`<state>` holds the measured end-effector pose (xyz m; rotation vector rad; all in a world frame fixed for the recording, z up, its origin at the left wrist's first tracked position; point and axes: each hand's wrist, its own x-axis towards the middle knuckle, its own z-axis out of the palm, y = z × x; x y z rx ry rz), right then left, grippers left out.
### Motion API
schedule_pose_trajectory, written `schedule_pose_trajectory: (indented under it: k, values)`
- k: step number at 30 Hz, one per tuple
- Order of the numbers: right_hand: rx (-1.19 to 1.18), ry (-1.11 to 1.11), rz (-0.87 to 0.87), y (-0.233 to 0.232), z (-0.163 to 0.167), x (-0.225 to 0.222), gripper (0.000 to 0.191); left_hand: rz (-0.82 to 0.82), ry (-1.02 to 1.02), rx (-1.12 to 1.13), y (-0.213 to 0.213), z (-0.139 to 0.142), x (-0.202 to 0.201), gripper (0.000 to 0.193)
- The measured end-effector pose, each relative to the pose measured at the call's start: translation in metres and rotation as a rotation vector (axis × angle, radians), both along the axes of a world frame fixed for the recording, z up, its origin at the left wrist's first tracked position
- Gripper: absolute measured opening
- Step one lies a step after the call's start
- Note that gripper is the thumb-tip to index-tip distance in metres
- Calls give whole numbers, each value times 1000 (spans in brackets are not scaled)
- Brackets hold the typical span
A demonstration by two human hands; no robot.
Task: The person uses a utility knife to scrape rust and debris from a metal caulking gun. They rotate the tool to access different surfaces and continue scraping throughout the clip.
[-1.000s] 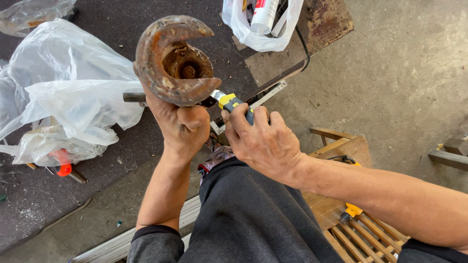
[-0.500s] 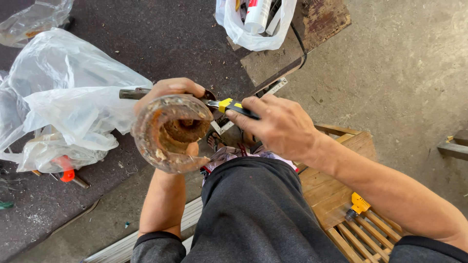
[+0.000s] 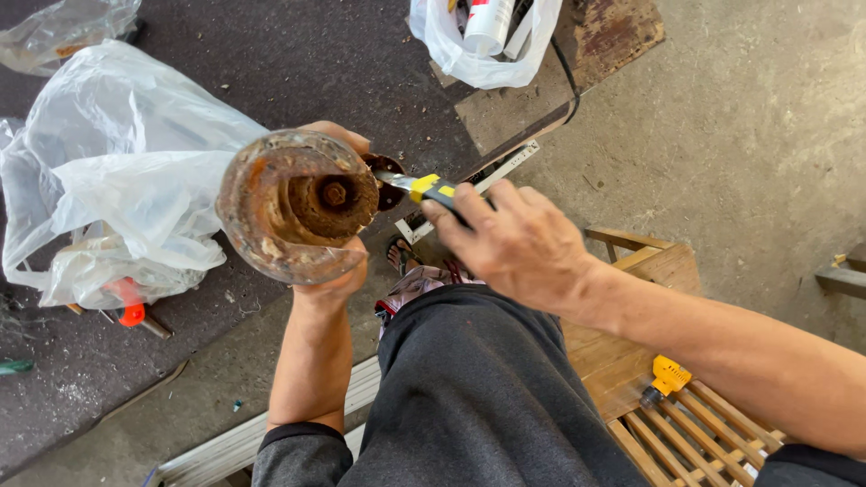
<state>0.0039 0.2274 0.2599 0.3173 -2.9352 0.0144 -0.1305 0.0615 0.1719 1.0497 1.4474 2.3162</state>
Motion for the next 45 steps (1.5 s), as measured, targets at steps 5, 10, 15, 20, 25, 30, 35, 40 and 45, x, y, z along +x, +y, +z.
schedule_pose_trajectory:
  k: [5, 10, 15, 20, 25, 30, 35, 40, 45]
  values:
    - [150, -76, -68, -16, -4, 5, 20, 185, 244, -108, -5, -14, -3, 86]
    - [294, -16, -116, -30, 3, 8, 18, 240, 402, -273, 4, -8, 5, 85]
    - [381, -134, -152, -38, 4, 9, 19, 243, 294, -221, 18, 3, 15, 80]
    - [36, -99, -27, -3, -5, 12, 27, 4, 41, -22, 9, 13, 1, 78]
    - [-73, -9, 35, 30, -5, -3, 35, -134, 159, 35, 10, 20, -23, 71]
    - [209, -200, -19, 28, 26, -20, 35, -9, 398, -390, 34, 29, -40, 77]
    - [212, -549, -129, 22, 53, -40, 10, -167, 352, -223, 79, 37, -42, 100]
    - [274, -650, -115, 15, 64, -49, 11, -239, 374, -256, 92, 52, -39, 98]
    - [240, -763, -144, 32, 56, -49, 9, -214, 368, -264, 92, 55, -35, 96]
